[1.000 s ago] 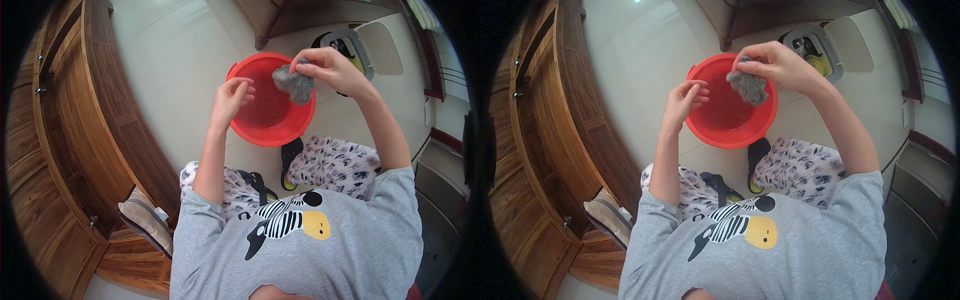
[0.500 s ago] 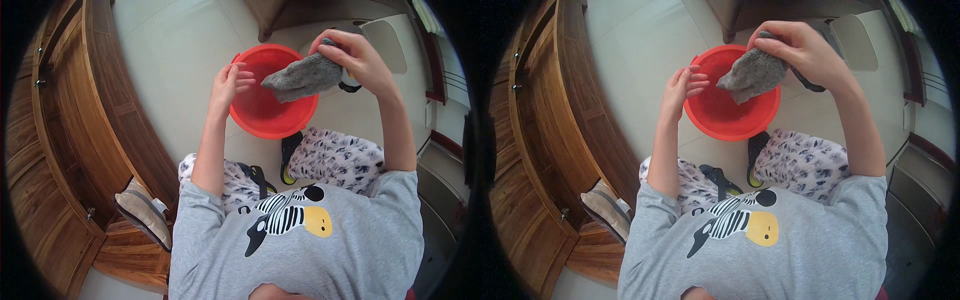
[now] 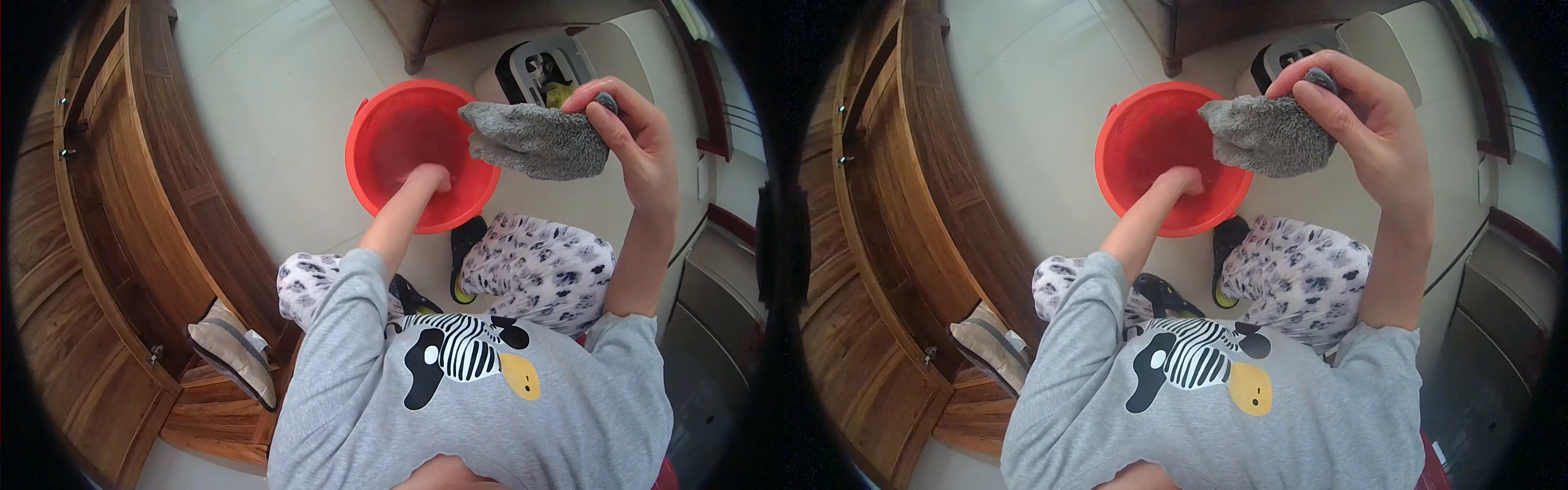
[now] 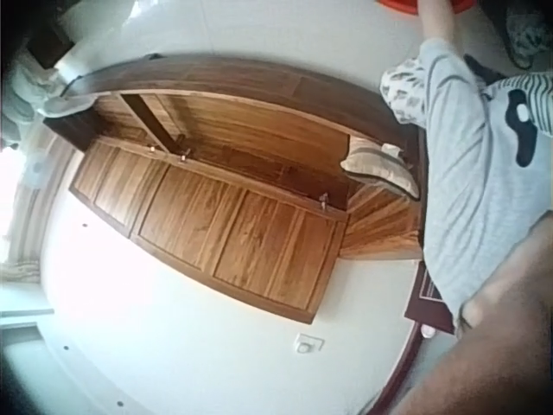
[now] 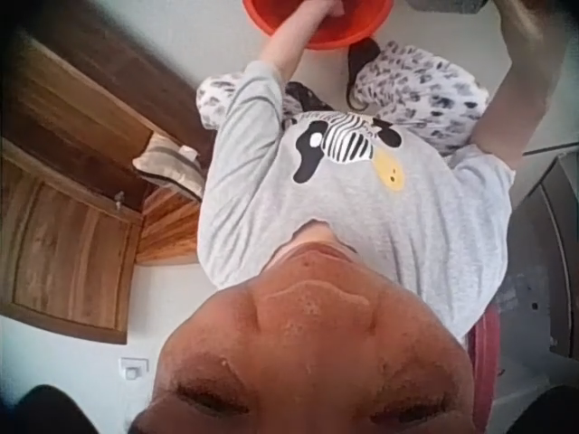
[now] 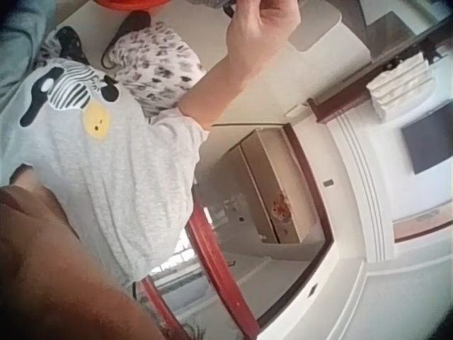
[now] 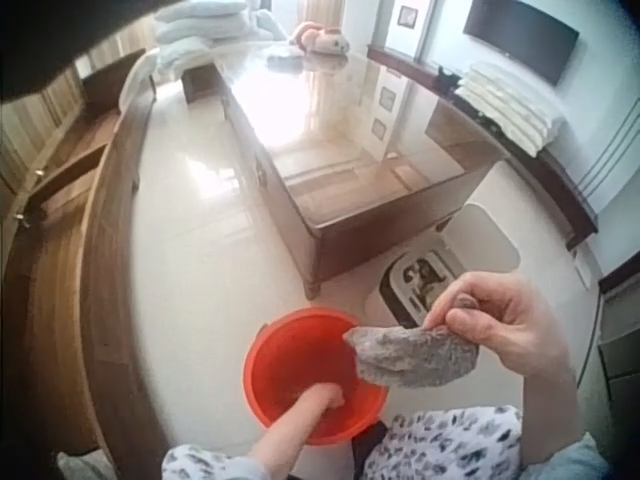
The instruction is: Wringing a cleaning cloth in a bucket and wiping the tile floor in a room.
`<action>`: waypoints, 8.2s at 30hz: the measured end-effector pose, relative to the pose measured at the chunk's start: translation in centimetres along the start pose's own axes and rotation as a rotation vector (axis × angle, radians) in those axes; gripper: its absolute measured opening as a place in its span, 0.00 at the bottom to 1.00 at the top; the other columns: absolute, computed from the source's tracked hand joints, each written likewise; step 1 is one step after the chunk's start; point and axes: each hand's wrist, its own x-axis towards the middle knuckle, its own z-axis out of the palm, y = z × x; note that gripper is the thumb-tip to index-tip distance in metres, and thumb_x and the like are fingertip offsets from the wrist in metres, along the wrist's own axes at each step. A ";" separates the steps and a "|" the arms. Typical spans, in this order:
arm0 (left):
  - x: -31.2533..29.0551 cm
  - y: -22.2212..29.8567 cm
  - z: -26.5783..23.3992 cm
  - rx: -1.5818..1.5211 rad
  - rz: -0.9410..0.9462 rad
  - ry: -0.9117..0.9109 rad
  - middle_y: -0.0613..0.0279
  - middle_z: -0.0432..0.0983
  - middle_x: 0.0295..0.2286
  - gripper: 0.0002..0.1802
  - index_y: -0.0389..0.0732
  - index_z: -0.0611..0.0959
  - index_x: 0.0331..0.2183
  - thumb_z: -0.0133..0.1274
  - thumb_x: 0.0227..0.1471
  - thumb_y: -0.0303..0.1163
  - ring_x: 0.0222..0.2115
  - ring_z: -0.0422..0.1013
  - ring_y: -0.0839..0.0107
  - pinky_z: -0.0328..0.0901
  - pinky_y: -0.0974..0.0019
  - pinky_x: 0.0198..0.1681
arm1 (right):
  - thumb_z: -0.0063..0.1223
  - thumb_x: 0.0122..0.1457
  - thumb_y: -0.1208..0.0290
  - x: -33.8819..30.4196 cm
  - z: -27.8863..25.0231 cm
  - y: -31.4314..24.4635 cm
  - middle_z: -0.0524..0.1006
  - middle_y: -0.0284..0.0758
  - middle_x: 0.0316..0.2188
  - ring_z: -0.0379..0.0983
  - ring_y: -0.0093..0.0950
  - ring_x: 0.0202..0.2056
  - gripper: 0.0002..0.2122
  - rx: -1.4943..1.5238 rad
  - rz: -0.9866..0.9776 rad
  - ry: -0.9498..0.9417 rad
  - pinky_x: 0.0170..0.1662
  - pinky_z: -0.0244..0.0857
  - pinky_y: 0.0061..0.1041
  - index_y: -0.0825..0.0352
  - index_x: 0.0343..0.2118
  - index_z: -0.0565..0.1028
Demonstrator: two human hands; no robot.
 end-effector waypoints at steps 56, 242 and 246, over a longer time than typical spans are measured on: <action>-16.6 6.0 3.6 -0.762 -0.169 0.865 0.36 0.79 0.33 0.26 0.32 0.68 0.48 0.57 0.52 0.35 0.36 0.76 0.39 0.70 0.43 0.40 | 0.49 0.68 0.66 4.9 4.4 2.4 0.79 0.30 0.36 0.76 0.19 0.39 0.12 0.225 0.137 -0.122 0.43 0.70 0.21 0.69 0.45 0.77; -55.1 -14.0 -5.2 0.460 -0.320 1.275 0.65 0.77 0.27 0.08 0.45 0.81 0.28 0.58 0.39 0.24 0.38 0.74 0.64 0.66 0.58 0.46 | 0.44 0.64 0.56 31.5 28.6 27.0 0.47 0.48 0.71 0.40 0.44 0.71 0.32 -0.843 0.354 0.907 0.70 0.39 0.46 0.67 0.68 0.55; -59.2 -10.6 -4.2 0.459 -0.378 1.249 0.65 0.76 0.27 0.10 0.45 0.81 0.28 0.59 0.37 0.24 0.38 0.74 0.65 0.66 0.58 0.46 | 0.43 0.65 0.57 33.8 27.3 21.3 0.46 0.49 0.71 0.40 0.44 0.71 0.32 -0.766 0.378 0.947 0.70 0.39 0.46 0.68 0.68 0.53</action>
